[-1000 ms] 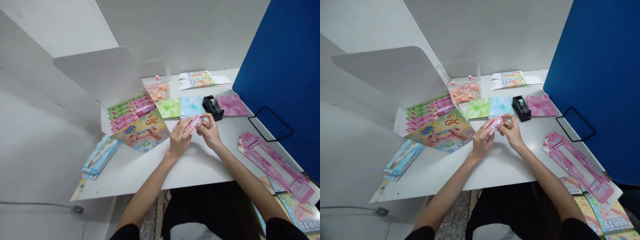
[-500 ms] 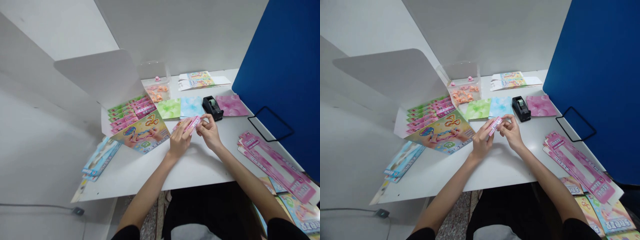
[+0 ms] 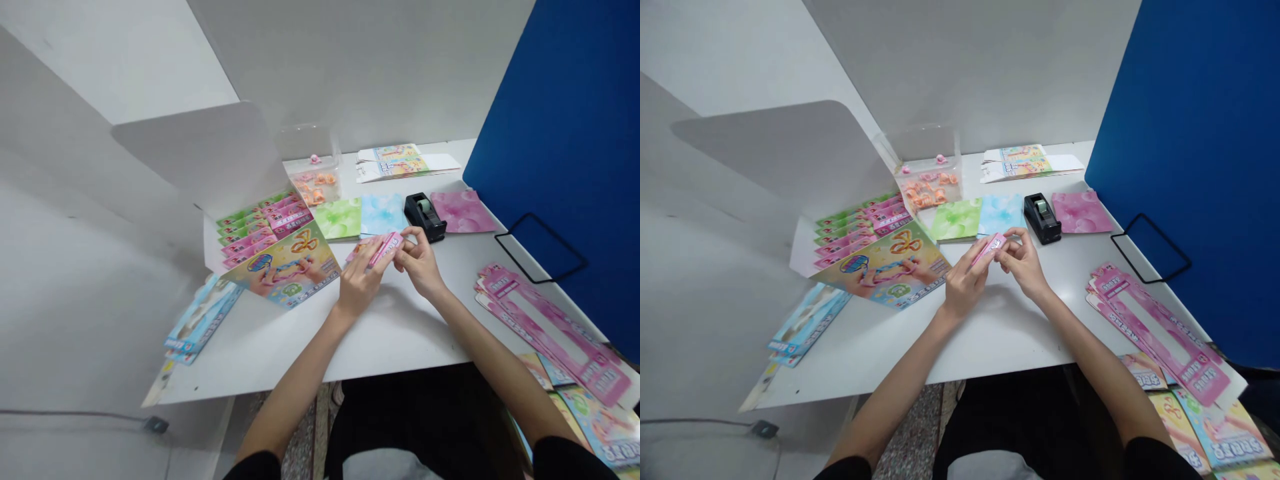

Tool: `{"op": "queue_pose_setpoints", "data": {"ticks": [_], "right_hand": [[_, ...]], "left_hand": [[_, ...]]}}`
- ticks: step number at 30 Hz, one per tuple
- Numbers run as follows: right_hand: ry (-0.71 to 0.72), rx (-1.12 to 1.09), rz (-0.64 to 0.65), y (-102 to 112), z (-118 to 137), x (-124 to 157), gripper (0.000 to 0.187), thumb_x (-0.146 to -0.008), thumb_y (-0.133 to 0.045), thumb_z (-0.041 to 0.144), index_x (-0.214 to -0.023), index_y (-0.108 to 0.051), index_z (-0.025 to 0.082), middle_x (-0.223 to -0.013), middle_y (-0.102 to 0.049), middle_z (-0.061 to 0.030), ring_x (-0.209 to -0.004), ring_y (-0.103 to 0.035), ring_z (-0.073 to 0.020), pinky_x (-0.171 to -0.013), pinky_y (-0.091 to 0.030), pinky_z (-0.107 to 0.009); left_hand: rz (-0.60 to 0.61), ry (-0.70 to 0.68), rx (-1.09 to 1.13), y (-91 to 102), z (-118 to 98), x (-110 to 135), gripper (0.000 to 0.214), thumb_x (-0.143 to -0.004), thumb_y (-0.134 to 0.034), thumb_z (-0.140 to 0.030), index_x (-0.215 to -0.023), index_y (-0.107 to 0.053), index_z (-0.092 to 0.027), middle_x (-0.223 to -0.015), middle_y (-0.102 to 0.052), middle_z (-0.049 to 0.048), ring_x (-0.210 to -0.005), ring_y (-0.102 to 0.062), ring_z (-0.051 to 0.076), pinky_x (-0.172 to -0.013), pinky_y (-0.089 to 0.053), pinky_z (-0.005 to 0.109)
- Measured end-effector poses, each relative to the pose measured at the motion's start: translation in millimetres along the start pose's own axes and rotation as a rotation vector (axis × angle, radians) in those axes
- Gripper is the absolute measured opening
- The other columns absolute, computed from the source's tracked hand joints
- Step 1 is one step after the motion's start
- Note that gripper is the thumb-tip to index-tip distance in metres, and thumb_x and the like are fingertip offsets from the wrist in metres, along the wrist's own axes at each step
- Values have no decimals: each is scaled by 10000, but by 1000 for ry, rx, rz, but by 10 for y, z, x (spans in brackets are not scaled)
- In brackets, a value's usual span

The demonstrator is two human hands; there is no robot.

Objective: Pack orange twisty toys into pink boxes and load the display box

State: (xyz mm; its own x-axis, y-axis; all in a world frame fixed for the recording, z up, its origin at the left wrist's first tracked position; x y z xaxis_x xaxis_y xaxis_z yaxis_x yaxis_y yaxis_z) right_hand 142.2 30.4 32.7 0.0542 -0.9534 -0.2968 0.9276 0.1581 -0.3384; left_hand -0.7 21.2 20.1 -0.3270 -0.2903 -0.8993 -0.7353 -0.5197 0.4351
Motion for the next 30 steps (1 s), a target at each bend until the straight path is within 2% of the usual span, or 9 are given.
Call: {"op": "queue_pose_setpoints", "data": {"ticks": [10, 18, 21, 24, 27, 30], "right_hand": [[-18, -11, 130, 43, 25, -37, 532, -683, -816, 458, -1005, -433, 278, -644, -567, 90, -481, -451, -79, -450, -344, -200], [64, 119, 102, 55, 11, -13, 454, -739, -770, 411, -1028, -455, 260, -622, -573, 86, -508, -486, -91, -473, -387, -204], [45, 198, 91, 64, -77, 2, 426, -772, -736, 392, -1073, -467, 258, -600, -542, 96, -544, -533, -105, -481, -397, -196], [15, 173, 120, 74, -117, 10, 417, -779, -737, 375, -1089, -483, 259, -592, -521, 103, -518, -506, -90, -475, -390, -185], [41, 128, 188, 82, -44, 20, 494, -751, -776, 367, -1152, -506, 265, -631, -550, 87, -514, -485, -81, -489, -411, -190], [69, 131, 240, 91, 60, 39, 645, -722, -797, 418, -1278, -506, 269, -672, -600, 54, -534, -519, -101, -495, -446, -214]], "left_hand": [[12, -1, 29, 33, -2, 3, 525, -924, -500, -91, -1419, -409, -242, -1389, -562, 125, -1284, -541, 219, -1023, -513, 358], [34, -12, 97, 78, 0, -11, 523, -927, -502, -105, -1424, -381, -215, -1390, -556, 147, -1291, -534, 220, -1008, -520, 345], [2, 9, 166, 91, -33, -17, 543, -920, -520, -105, -1425, -359, -221, -1375, -568, 144, -1280, -547, 211, -990, -531, 343], [-37, 48, 224, 98, -59, -25, 547, -909, -539, -96, -1412, -364, -218, -1353, -581, 144, -1252, -571, 205, -1002, -523, 357], [-65, 78, 248, 104, -67, -37, 520, -909, -539, -100, -1390, -380, -220, -1332, -593, 141, -1230, -588, 204, -1001, -521, 361], [-57, 78, 233, 105, -80, -41, 481, -925, -519, -133, -1372, -378, -240, -1321, -598, 129, -1220, -594, 203, -978, -533, 366]]}}
Point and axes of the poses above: each hand's wrist, its own x-axis away from the middle knuckle, its own y-axis out of the back of the hand, z = x × y, the point moved 2 cm from there along -x, towards the middle knuckle
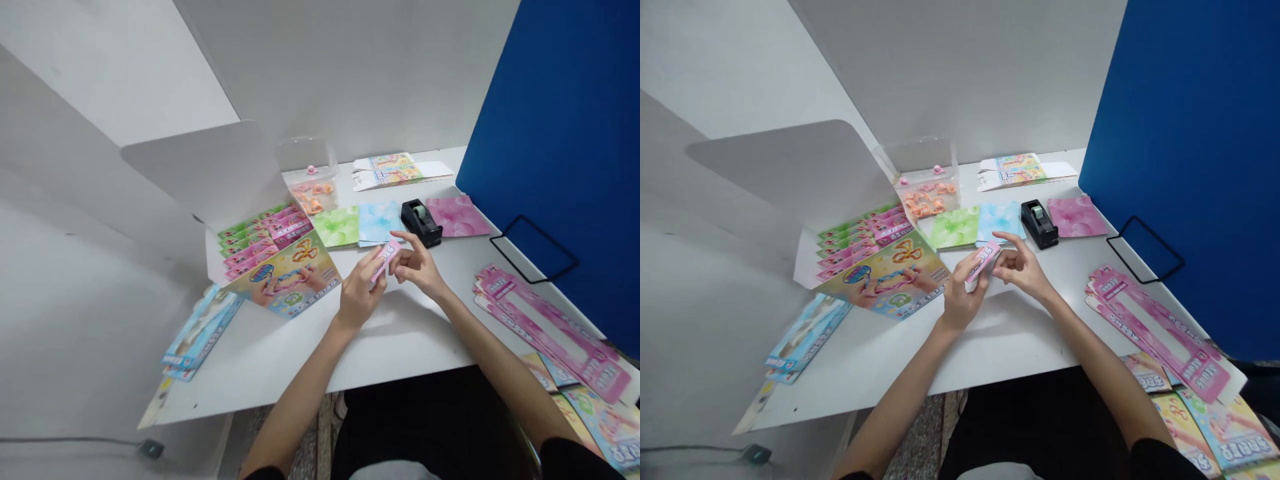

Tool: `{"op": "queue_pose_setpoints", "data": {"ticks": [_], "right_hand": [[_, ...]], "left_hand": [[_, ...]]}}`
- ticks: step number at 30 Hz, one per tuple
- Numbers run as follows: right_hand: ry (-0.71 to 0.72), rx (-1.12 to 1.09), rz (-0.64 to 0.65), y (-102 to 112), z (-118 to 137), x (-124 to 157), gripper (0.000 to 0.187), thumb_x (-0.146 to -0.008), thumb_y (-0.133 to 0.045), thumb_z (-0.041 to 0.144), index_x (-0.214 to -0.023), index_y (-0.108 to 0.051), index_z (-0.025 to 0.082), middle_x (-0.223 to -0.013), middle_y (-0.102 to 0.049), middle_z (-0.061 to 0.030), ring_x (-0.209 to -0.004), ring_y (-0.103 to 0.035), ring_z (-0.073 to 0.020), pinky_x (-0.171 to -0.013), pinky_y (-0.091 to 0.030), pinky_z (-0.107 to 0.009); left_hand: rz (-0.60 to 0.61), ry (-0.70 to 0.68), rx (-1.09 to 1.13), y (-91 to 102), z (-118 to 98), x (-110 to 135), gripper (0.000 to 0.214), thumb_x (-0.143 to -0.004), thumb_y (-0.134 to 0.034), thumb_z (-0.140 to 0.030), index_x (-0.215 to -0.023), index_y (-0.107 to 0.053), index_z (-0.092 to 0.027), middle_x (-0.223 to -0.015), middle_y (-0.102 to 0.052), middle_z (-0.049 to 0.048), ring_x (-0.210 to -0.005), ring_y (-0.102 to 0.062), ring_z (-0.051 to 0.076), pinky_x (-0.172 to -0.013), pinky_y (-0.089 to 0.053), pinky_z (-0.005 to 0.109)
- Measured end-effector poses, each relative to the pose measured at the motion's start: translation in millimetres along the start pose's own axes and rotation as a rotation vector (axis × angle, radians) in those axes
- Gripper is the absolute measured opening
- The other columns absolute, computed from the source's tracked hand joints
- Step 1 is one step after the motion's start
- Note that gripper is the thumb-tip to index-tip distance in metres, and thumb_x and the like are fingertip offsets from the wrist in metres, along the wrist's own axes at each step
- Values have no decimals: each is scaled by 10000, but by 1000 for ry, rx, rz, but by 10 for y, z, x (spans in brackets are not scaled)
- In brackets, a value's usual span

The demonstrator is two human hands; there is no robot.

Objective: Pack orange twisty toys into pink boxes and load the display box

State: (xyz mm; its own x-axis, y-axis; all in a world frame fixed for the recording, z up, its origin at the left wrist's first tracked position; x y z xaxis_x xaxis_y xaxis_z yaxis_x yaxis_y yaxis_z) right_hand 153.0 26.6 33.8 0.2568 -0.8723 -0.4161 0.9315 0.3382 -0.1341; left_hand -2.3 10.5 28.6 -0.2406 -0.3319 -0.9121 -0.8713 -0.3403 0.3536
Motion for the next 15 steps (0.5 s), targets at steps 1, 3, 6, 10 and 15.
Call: {"op": "queue_pose_setpoints", "data": {"ticks": [1, 3, 6, 10, 15], "right_hand": [[10, 24, 2, 7, 25, 5, 664, -708, -806, 433, -1286, -526, 264, -682, -612, 44, -543, -534, -109, -498, -457, -224], [30, 95, -14, 26, 52, 14, 620, -673, -831, 428, -1225, -609, 250, -712, -633, 23, -574, -564, -122, -514, -475, -239], [22, 144, -24, 57, 46, 21, 474, -715, -803, 423, -1131, -691, 225, -725, -644, 8, -555, -568, -117, -512, -480, -251], [11, 96, 7, 83, 37, 21, 420, -894, -581, 501, -1162, -691, 197, -614, -596, 16, -470, -535, -109, -481, -467, -258], [43, 157, -2, 51, 73, 18, 387, -765, -751, 442, -1081, -681, 230, -839, -665, -18, -571, -574, -105, -497, -486, -228]], "left_hand": [[12, -10, -10, -4, -8, 5, 471, -926, -522, -145, -1364, -378, -244, -1317, -597, 129, -1219, -594, 207, -966, -540, 370], [25, -24, -25, -12, -20, 22, 472, -914, -559, -178, -1345, -376, -244, -1292, -603, 131, -1206, -602, 218, -933, -558, 376], [13, -19, -11, -16, -17, 54, 482, -900, -604, -225, -1321, -370, -247, -1242, -619, 125, -1184, -613, 220, -897, -576, 377], [23, -28, 21, -23, 7, 69, 444, -922, -560, -196, -1316, -364, -255, -1247, -614, 121, -1199, -603, 204, -897, -576, 364], [31, 2, 54, -48, 21, 73, 459, -910, -575, -183, -1311, -363, -247, -1244, -615, 118, -1203, -602, 208, -915, -567, 387]]}}
Point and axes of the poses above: each hand's wrist, its own x-axis away from the middle knuckle, its own y-axis out of the back of the hand, z = x × y, the point moved 2 cm from there along -x, towards the middle knuckle
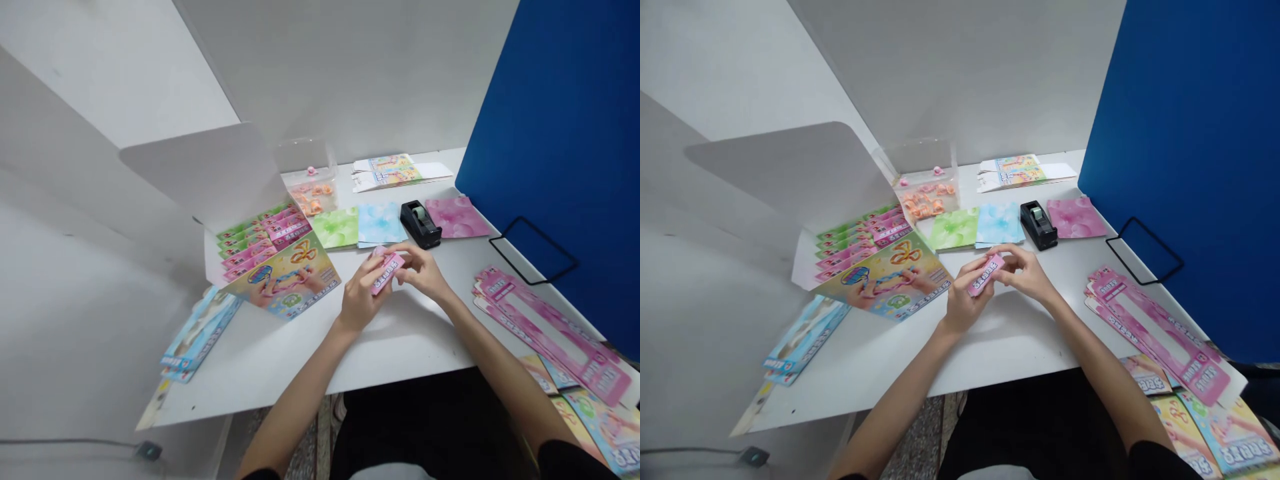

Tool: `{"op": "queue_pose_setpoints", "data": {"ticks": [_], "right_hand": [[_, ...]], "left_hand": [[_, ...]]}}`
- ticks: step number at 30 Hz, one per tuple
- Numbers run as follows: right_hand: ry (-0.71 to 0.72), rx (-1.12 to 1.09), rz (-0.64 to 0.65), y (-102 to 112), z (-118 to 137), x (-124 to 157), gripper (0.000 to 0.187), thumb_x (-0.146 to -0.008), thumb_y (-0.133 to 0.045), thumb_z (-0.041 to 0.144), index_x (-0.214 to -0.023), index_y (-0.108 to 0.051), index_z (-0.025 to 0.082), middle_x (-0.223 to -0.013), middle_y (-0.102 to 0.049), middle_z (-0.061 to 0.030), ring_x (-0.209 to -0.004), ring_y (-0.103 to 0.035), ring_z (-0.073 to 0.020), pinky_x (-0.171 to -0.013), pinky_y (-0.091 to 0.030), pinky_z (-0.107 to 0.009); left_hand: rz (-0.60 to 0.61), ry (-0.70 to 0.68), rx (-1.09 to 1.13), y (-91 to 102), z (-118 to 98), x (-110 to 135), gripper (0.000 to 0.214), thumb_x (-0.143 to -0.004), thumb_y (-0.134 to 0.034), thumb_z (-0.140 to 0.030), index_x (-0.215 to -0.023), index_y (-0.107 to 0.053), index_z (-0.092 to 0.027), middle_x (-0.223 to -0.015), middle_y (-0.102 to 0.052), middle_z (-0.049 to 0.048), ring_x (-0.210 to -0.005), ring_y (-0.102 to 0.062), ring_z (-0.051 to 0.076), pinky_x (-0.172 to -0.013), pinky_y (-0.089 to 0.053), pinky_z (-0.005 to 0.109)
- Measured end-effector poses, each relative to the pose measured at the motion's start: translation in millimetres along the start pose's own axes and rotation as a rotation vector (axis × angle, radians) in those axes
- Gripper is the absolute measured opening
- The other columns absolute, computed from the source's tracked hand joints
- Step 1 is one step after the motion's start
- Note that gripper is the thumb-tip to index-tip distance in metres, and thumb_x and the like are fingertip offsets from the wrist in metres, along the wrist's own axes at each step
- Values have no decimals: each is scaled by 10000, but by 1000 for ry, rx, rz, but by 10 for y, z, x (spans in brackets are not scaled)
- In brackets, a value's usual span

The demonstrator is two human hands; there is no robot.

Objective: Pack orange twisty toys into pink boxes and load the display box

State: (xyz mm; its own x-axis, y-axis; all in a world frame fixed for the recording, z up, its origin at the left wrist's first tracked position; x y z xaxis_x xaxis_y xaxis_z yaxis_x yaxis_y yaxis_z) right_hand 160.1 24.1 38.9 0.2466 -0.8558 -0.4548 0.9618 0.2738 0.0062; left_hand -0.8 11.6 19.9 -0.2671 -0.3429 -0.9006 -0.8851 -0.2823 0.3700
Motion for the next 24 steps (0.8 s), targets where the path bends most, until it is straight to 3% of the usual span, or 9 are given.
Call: {"op": "queue_pose_setpoints", "data": {"ticks": [3, 6, 10, 14, 19, 24], "right_hand": [[-14, 77, -28, -8, 14, 3, 324, -788, -739, 375, -1074, -675, 235, -960, -672, -32, -595, -585, -102, -503, -510, -230], [-20, 90, -9, 7, 11, 6, 294, -861, -653, 385, -1111, -679, 233, -903, -670, -20, -522, -559, -83, -483, -515, -235], [17, 120, 59, 17, -8, 5, 336, -831, -698, 373, -1136, -661, 236, -849, -663, -6, -556, -582, -96, -521, -527, -239], [15, 66, 25, 11, -41, -4, 397, -746, -774, 424, -1070, -660, 225, -849, -663, -9, -588, -603, -112, -498, -529, -232], [18, -60, 70, 7, -38, -10, 468, -785, -668, 586, -1055, -652, 204, -804, -651, -9, -506, -585, -91, -449, -476, -209], [-53, -34, 53, 27, 17, -10, 339, -781, -742, 432, -1017, -638, 212, -804, -650, 1, -534, -599, -94, -478, -468, -205]], "left_hand": [[44, 68, -14, -20, 17, 21, 473, -909, -588, -236, -1329, -372, -221, -1218, -630, 135, -1176, -621, 221, -929, -558, 399], [78, 139, -36, -36, 47, 50, 487, -911, -588, -288, -1346, -388, -198, -1184, -650, 145, -1141, -640, 228, -926, -557, 381], [44, 103, -31, -52, 76, 78, 536, -927, -560, -310, -1402, -335, -207, -1193, -657, 137, -1162, -628, 229, -950, -543, 385], [11, 72, -4, -60, 87, 90, 538, -934, -549, -272, -1416, -318, -217, -1200, -658, 136, -1164, -627, 226, -954, -542, 391], [61, 108, 37, -69, 84, 101, 492, -943, -527, -251, -1399, -344, -233, -1242, -645, 133, -1195, -610, 221, -961, -538, 385], [32, 66, 70, -62, 69, 92, 534, -947, -531, -282, -1426, -296, -255, -1236, -649, 120, -1186, -617, 220, -949, -538, 381]]}}
Point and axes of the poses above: each hand's wrist, its own x-axis away from the middle knuckle, its own y-axis out of the back of the hand, z = x × y, the point moved 2 cm from there along -x, towards the middle knuckle
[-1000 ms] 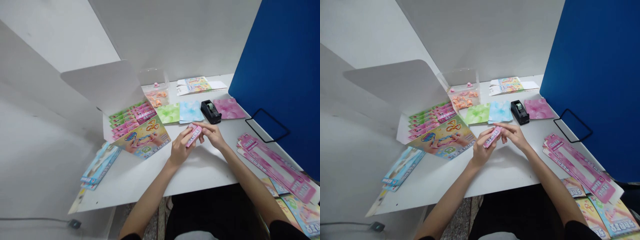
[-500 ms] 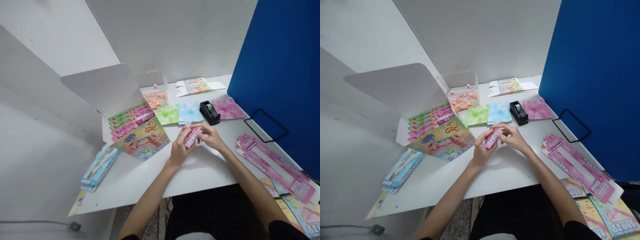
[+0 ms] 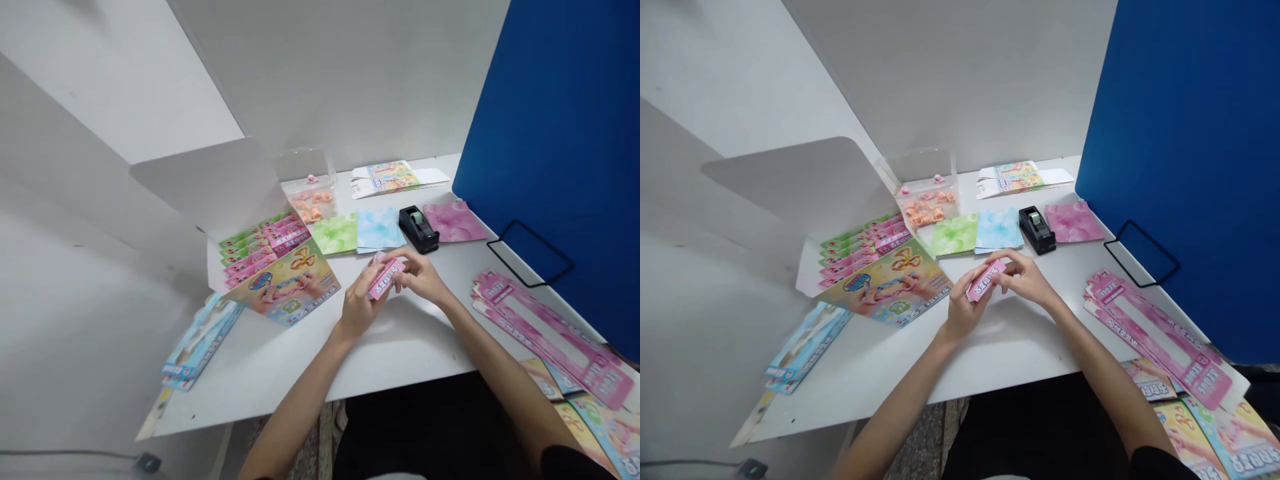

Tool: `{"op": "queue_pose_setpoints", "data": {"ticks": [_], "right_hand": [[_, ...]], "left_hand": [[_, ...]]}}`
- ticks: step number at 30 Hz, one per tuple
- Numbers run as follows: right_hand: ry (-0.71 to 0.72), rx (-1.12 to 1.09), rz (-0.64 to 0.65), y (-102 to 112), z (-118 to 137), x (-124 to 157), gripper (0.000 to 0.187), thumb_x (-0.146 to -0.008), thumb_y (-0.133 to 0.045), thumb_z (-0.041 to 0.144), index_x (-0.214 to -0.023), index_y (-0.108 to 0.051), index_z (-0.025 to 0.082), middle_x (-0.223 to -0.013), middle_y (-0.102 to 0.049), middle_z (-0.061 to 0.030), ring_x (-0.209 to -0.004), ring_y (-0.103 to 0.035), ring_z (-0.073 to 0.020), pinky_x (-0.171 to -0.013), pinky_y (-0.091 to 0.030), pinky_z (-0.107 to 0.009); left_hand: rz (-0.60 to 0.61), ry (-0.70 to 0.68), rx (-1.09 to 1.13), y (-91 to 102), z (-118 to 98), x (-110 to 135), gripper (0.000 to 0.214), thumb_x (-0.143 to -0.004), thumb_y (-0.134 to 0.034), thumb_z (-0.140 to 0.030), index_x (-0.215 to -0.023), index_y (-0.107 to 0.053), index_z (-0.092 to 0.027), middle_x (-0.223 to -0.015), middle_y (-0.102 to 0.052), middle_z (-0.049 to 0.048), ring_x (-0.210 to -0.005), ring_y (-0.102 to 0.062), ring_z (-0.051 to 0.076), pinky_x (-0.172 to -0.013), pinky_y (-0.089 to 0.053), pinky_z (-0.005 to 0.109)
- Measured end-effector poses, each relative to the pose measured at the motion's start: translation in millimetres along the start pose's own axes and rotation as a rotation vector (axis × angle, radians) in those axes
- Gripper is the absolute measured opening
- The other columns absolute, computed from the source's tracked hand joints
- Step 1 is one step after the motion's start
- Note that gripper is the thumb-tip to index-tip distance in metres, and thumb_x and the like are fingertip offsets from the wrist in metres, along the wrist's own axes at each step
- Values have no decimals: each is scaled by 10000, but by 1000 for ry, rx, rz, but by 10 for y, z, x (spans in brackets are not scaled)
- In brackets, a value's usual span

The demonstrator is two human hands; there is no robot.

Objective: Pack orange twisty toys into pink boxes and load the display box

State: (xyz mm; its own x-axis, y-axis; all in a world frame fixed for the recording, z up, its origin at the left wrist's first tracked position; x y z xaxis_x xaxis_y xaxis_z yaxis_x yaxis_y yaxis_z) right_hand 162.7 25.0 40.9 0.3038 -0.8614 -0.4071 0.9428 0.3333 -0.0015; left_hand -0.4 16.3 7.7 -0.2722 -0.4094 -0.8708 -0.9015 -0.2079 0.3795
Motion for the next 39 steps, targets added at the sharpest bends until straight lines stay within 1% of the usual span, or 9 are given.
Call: {"op": "queue_pose_setpoints", "data": {"ticks": [4, 8, 12, 17, 19, 24, 26, 33, 39], "right_hand": [[-32, -79, 70, 129, 39, -3, 307, -801, -718, 432, -968, -618, 194, -691, -627, 16, -519, -604, -118, -467, -420, -214], [-34, -191, 174, 307, 91, 16, 344, -773, -742, 427, -981, -587, 200, -702, -630, 14, -580, -612, -137, -508, -424, -227], [-162, -90, 357, 316, 110, 38, 289, -753, -768, 257, -962, -575, 204, -891, -643, -11, -801, -631, -145, -670, -475, -243], [-217, 213, 482, 243, -2, -3, 129, -808, -678, 265, -911, -667, 188, -1051, -632, -61, -955, -606, -174, -767, -484, -269], [-210, 295, 322, 311, -82, -50, 165, -816, -658, 329, -902, -694, 193, -1095, -634, -79, -977, -612, -194, -776, -494, -285], [-268, 418, -561, 843, -262, -106, 254, -832, -552, 399, -940, -634, 184, -877, -663, -61, -763, -621, -186, -628, -496, -279], [-332, 560, -761, 1063, -288, -103, 251, -828, -551, 378, -950, -629, 174, -868, -662, -67, -759, -608, -187, -619, -486, -267], [-562, 484, -629, 1331, -324, -289, 207, -813, -655, 292, -663, -590, 165, -456, -506, 37, -382, -452, -94, -407, -360, -204], [-662, 324, -608, 1329, -332, -437, 196, -719, -736, 138, -595, -585, 153, -384, -451, 60, -367, -423, -68, -361, -373, -162]], "left_hand": [[-44, 20, 154, 4, -11, -12, 646, -922, -475, -555, -1448, -269, -243, -1328, -575, 154, -1251, -560, 258, -1037, -461, 444], [-256, 368, 205, 43, 72, -49, 691, -893, -361, -690, -1420, -342, -243, -1481, -393, 165, -1419, -337, 298, -1173, -237, 520], [-273, 765, 461, 25, 187, -108, 765, -860, -457, -686, -1473, -193, -312, -1410, -463, 166, -1233, -553, 260, -1033, -440, 470], [-263, 772, 522, 32, 165, -174, 977, -801, -681, -532, -1499, -19, -358, -1245, -572, 108, -1014, -654, 185, -898, -535, 341], [-240, 740, 470, 42, 132, -175, 970, -817, -685, -483, -1500, -4, -378, -1275, -544, 99, -1003, -655, 177, -888, -542, 334], [-111, 683, 434, -12, 109, -104, 848, -882, -612, -383, -1505, -37, -380, -1292, -515, 97, -1023, -645, 182, -867, -556, 343], [-28, 655, 418, -63, 124, -57, 814, -889, -597, -340, -1505, -66, -366, -1279, -527, 96, -1006, -647, 182, -865, -556, 352], [119, 555, 402, -147, 145, 34, 744, -904, -551, -242, -1487, -99, -341, -1254, -553, 94, -990, -657, 183, -887, -540, 387], [124, 547, 385, -142, 140, 26, 732, -907, -549, -259, -1483, -103, -324, -1278, -552, 109, -1039, -642, 199, -891, -534, 394]]}}
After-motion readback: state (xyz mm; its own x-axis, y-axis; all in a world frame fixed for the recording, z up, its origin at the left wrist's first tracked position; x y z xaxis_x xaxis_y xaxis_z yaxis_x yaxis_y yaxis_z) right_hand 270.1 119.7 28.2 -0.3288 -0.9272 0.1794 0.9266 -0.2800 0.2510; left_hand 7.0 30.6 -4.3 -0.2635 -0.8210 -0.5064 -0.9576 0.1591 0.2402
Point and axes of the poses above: each hand's wrist, its own x-axis away from the middle knuckle, its own y-axis out of the back of the hand, z = x × y, the point moved 2 cm from there along -x, towards the middle knuckle
